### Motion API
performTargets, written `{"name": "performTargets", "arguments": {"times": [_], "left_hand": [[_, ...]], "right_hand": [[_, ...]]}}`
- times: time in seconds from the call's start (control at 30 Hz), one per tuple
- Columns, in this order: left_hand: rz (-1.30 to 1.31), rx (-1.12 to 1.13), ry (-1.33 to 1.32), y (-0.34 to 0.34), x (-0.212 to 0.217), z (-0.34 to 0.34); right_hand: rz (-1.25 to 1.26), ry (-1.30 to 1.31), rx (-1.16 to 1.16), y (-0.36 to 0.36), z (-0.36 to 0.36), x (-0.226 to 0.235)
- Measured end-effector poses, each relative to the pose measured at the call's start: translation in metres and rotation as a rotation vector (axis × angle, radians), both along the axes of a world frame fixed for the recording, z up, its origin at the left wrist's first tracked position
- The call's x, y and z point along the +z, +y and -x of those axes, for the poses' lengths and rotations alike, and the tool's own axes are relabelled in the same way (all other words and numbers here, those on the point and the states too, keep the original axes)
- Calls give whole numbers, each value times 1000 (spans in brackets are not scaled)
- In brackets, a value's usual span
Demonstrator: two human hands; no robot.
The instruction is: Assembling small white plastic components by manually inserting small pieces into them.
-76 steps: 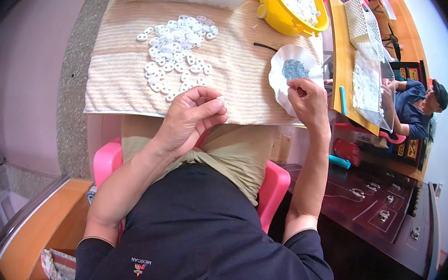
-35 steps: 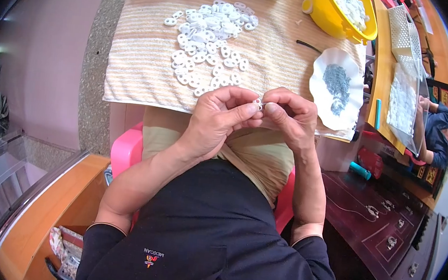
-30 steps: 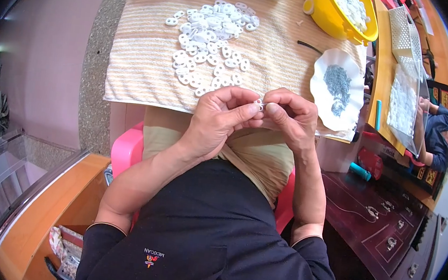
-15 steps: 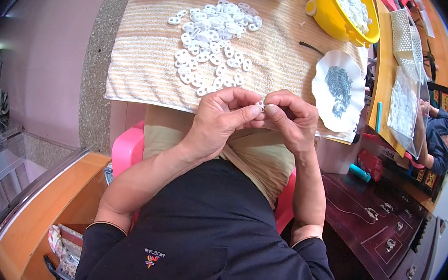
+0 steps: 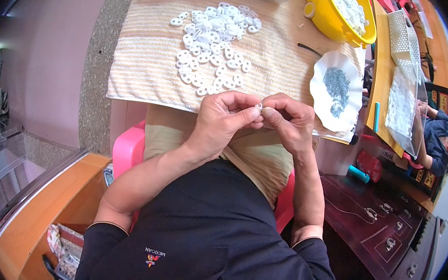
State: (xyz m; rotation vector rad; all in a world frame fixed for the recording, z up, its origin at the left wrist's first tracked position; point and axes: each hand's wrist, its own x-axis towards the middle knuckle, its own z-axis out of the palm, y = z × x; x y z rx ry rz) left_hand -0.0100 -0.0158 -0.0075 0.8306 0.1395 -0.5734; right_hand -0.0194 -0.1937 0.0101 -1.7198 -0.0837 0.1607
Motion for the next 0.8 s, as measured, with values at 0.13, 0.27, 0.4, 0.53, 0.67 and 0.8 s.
{"name": "performTargets", "arguments": {"times": [0.13,0.27,0.4,0.53,0.67,0.8], "left_hand": [[5,-5,20,2,-1,-1],[29,3,49,2,2,-2],[35,-1,60,3,2,-3],[36,0,43,3,1,-3],[53,0,50,4,3,-4],[56,0,34,4,4,-4]], "right_hand": [[-121,79,-11,2,0,3],[-79,-27,35,-5,-2,-5],[-124,5,42,-7,-2,-6],[-160,49,0,-4,-2,-3],[-246,142,2,-2,0,1],[-284,166,-14,-1,0,2]]}}
